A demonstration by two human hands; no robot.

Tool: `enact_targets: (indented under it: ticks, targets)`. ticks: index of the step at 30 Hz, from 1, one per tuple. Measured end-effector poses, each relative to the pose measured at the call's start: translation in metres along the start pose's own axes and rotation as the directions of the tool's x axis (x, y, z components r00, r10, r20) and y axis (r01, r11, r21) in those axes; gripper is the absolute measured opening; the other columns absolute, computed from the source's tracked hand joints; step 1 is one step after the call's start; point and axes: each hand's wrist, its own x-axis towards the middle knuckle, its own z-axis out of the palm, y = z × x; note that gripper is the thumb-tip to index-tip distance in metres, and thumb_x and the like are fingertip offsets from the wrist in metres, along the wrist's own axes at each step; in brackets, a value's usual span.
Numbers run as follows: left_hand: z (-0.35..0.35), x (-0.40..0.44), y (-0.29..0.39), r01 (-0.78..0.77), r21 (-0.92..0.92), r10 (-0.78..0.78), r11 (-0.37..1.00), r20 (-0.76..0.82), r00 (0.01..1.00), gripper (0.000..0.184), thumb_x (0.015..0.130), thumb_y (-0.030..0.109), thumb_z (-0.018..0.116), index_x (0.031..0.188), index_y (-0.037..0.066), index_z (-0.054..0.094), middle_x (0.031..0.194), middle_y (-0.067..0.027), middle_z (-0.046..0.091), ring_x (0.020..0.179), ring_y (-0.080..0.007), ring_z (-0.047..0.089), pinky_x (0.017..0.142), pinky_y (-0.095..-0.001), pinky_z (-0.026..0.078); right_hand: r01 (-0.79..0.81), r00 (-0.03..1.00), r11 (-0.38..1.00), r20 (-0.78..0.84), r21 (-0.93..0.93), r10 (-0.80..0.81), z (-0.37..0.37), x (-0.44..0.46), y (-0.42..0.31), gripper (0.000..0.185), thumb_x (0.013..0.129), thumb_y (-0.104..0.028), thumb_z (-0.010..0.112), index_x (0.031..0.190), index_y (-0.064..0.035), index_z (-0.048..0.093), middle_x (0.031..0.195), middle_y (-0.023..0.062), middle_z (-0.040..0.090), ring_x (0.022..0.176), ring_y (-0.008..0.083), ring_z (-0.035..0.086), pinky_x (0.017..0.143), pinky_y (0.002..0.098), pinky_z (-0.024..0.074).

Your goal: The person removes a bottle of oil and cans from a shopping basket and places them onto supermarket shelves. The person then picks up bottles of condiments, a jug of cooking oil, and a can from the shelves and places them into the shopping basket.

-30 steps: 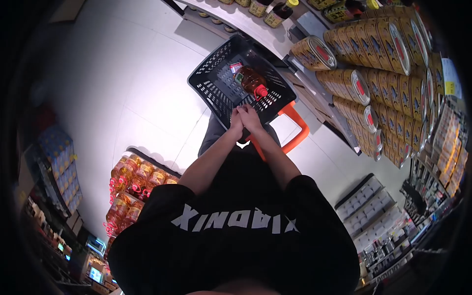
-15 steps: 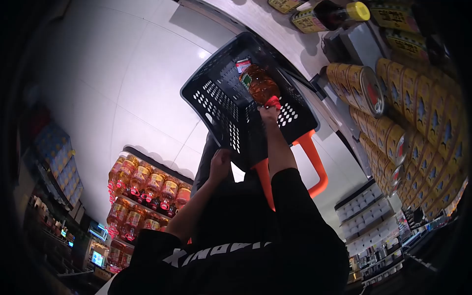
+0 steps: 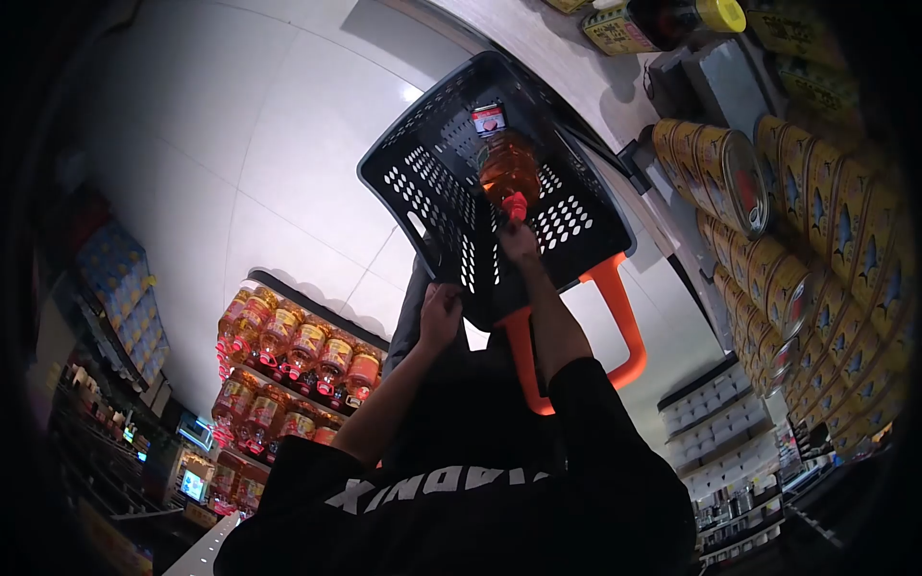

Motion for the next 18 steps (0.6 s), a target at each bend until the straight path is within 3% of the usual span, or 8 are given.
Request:
enact_targets:
  ticks: [1,5,8,9,11,14,16,18]
  targets:
    - [0.000,0.000,0.002,0.015,-0.014,-0.015,1.000,0.006,1.000,0.018,0.085,0.002,0.062,0.102,0.008,0.064,0.096,-0.0132,0.056,0.084,-0.0298,0.063,0.077,-0.0387,0.051,0.003,1.000,0.998,0.030,0.056,-0.004,0.001,-0.008,-0.011,0.042,0.078,-0.035,0.075,0.100,-0.0022,0.060,0.096,0.0172,0.066,0.091,0.0355,0.067,0.082,0.0448,0.0510]
    - [0.003,-0.002,-0.004,-0.004,-0.022,0.005,1.000,0.054,0.999,0.021,0.084,0.005,0.061,0.104,0.008,0.063,0.104,-0.0149,0.058,0.091,-0.0349,0.064,0.079,-0.0411,0.052,0.033,0.994,0.998,0.105,-0.058,-0.027,0.022,-0.008,0.004,0.058,0.081,-0.042,0.074,0.121,-0.0028,0.057,0.092,0.0133,0.065,0.084,0.0263,0.063,0.078,0.0386,0.0508]
    - [0.007,-0.002,-0.004,-0.053,0.083,0.051,0.995,0.026,0.998,0.021,0.083,0.006,0.061,0.104,0.007,0.063,0.107,-0.0149,0.059,0.094,-0.0366,0.064,0.081,-0.0426,0.052,0.029,0.980,0.999,0.198,-0.018,-0.025,0.056,0.005,0.018,0.060,0.082,-0.040,0.075,0.122,-0.0005,0.055,0.093,0.0117,0.065,0.084,0.0229,0.063,0.078,0.0379,0.0508]
    - [0.006,-0.002,-0.005,-0.006,0.070,0.003,0.998,0.046,0.999,0.022,0.081,0.006,0.062,0.104,0.006,0.063,0.107,-0.0149,0.059,0.095,-0.0376,0.063,0.082,-0.0445,0.052,0.125,0.982,0.991,0.138,0.039,-0.130,0.075,0.016,0.032,0.053,0.084,-0.037,0.074,0.118,0.0001,0.056,0.093,0.0100,0.065,0.076,0.0200,0.063,0.072,0.0350,0.0511]
    - [0.008,-0.002,-0.006,-0.028,0.048,0.027,0.998,0.037,0.999,0.021,0.081,0.007,0.063,0.103,0.006,0.063,0.107,-0.0149,0.059,0.096,-0.0379,0.063,0.083,-0.0453,0.052,0.056,0.976,0.990,0.201,0.128,-0.081,0.109,0.051,0.036,0.048,0.086,-0.035,0.072,0.116,-0.0012,0.055,0.094,0.0098,0.065,0.067,0.0177,0.062,0.065,0.0324,0.0498]
    - [0.008,-0.004,-0.007,-0.050,0.090,0.050,0.995,0.005,0.999,0.020,0.081,0.007,0.064,0.101,0.007,0.064,0.108,-0.0149,0.060,0.098,-0.0380,0.063,0.084,-0.0458,0.052,-0.159,0.933,0.982,0.341,0.106,0.114,0.088,0.028,-0.033,0.043,0.089,-0.033,0.069,0.114,-0.0013,0.055,0.084,0.0074,0.066,0.056,0.0164,0.063,0.055,0.0298,0.0507]
    - [0.012,-0.001,-0.004,-0.059,0.115,0.061,0.992,-0.011,0.998,0.020,0.080,0.006,0.065,0.100,0.007,0.064,0.109,-0.0149,0.060,0.099,-0.0379,0.063,0.085,-0.0458,0.052,-0.266,0.915,0.959,0.338,0.100,0.219,0.071,0.021,-0.054,0.044,0.090,-0.034,0.068,0.115,-0.0006,0.054,0.078,0.0063,0.066,0.058,0.0170,0.065,0.055,0.0312,0.0531]
    - [0.015,-0.001,-0.010,-0.044,0.134,0.047,0.990,-0.021,0.999,0.019,0.080,0.006,0.065,0.099,0.007,0.064,0.109,-0.0150,0.061,0.099,-0.0377,0.063,0.085,-0.0457,0.052,-0.008,0.976,0.995,0.216,-0.102,0.030,0.070,0.033,-0.046,0.045,0.091,-0.035,0.065,0.119,-0.0020,0.054,0.075,0.0084,0.067,0.058,0.0176,0.067,0.056,0.0328,0.0547]
